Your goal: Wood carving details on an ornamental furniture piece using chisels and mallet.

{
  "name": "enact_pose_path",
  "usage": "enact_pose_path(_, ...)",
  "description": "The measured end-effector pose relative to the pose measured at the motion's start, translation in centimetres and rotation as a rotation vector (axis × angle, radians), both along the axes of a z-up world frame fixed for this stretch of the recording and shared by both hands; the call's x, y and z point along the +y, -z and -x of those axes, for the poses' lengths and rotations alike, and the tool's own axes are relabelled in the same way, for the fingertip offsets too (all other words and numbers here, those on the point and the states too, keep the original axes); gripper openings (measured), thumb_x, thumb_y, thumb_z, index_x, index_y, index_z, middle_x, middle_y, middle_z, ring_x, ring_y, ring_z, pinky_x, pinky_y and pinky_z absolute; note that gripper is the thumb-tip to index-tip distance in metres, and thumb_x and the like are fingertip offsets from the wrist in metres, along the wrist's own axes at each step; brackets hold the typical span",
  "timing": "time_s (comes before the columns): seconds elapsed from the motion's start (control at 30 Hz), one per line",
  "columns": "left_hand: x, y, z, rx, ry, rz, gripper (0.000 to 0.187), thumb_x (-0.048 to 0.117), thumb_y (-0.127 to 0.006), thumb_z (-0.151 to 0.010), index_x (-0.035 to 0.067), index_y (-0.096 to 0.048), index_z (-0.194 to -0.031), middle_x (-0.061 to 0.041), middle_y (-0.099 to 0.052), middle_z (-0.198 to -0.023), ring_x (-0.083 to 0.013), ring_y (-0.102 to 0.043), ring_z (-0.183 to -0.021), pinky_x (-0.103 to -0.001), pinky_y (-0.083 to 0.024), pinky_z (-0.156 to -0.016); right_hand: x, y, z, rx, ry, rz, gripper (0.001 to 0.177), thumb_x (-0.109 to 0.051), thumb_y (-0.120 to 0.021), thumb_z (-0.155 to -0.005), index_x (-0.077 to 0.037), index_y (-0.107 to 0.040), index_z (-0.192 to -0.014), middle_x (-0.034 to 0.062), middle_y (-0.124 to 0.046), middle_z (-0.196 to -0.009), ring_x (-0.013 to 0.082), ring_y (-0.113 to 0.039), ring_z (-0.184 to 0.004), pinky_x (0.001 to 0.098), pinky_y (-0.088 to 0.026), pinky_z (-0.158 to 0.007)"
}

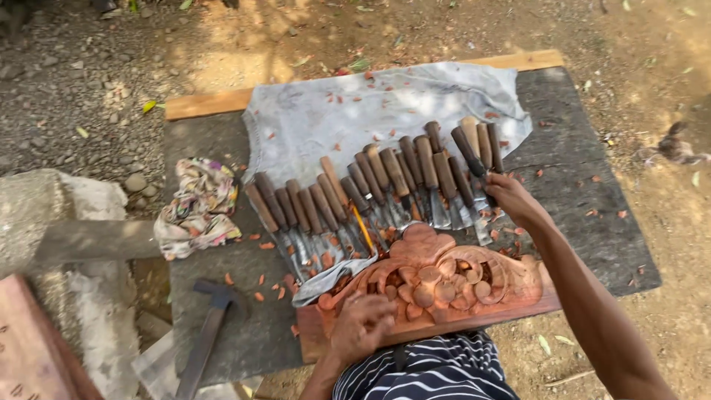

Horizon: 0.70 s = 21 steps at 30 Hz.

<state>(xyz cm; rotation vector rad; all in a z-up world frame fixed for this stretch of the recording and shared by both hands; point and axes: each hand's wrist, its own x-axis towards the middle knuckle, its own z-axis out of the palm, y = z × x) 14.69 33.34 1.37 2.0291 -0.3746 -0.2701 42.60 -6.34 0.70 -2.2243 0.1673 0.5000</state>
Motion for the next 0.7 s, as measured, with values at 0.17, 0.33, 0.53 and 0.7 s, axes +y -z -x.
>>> enact_pose_path(0.17,2.7,-5.9,-0.6,0.088,-0.492,0.43,0.058,0.046,-0.072,-0.09,0.007,-0.063,-0.133,-0.015,-0.069,-0.124,-0.0227,-0.067,-0.115,-0.041,-0.055,-0.101,5.9,-8.2,15.6,0.03,-0.554,-0.019,0.039,-0.014,-0.056,-0.094,-0.017,-0.068,-0.132,0.0042,-0.074,-0.122,0.0189,-0.073,-0.105,0.0411,-0.058,-0.09)
enact_pose_path(0.33,3.3,-9.3,1.0,0.21,-0.014,0.264,0.067,0.049,-0.076,-0.087,0.008,-0.06,-0.138,-0.016,-0.066,-0.131,-0.0259,-0.068,-0.117,-0.039,-0.056,-0.1,10.7,-10.2,24.8,0.092,-0.733,-0.054,0.031,-0.014,-0.059,-0.096,-0.011,-0.073,-0.123,0.012,-0.076,-0.102,0.0279,-0.074,-0.097,0.0484,-0.06,-0.087)
enact_pose_path(0.53,-0.7,-12.2,5.7,0.501,0.212,0.125,0.065,0.044,-0.067,-0.09,0.015,-0.054,-0.147,-0.014,-0.067,-0.134,-0.0285,-0.069,-0.113,-0.041,-0.054,-0.095,8.0,-10.9,25.4,0.095,-0.554,-0.289,0.023,-0.022,-0.064,-0.094,-0.009,-0.076,-0.109,0.0076,-0.079,-0.099,0.0203,-0.077,-0.087,0.0382,-0.062,-0.076)
enact_pose_path(0.7,-3.3,-13.6,8.2,0.564,-0.111,0.205,0.06,0.04,-0.067,-0.093,0.014,-0.053,-0.145,-0.013,-0.068,-0.132,-0.0262,-0.07,-0.111,-0.037,-0.055,-0.092,2.0,-7.0,22.9,-0.029,0.04,-0.405,0.022,-0.023,-0.066,-0.097,-0.004,-0.074,-0.106,0.0127,-0.075,-0.092,0.0188,-0.071,-0.08,0.0299,-0.062,-0.072)
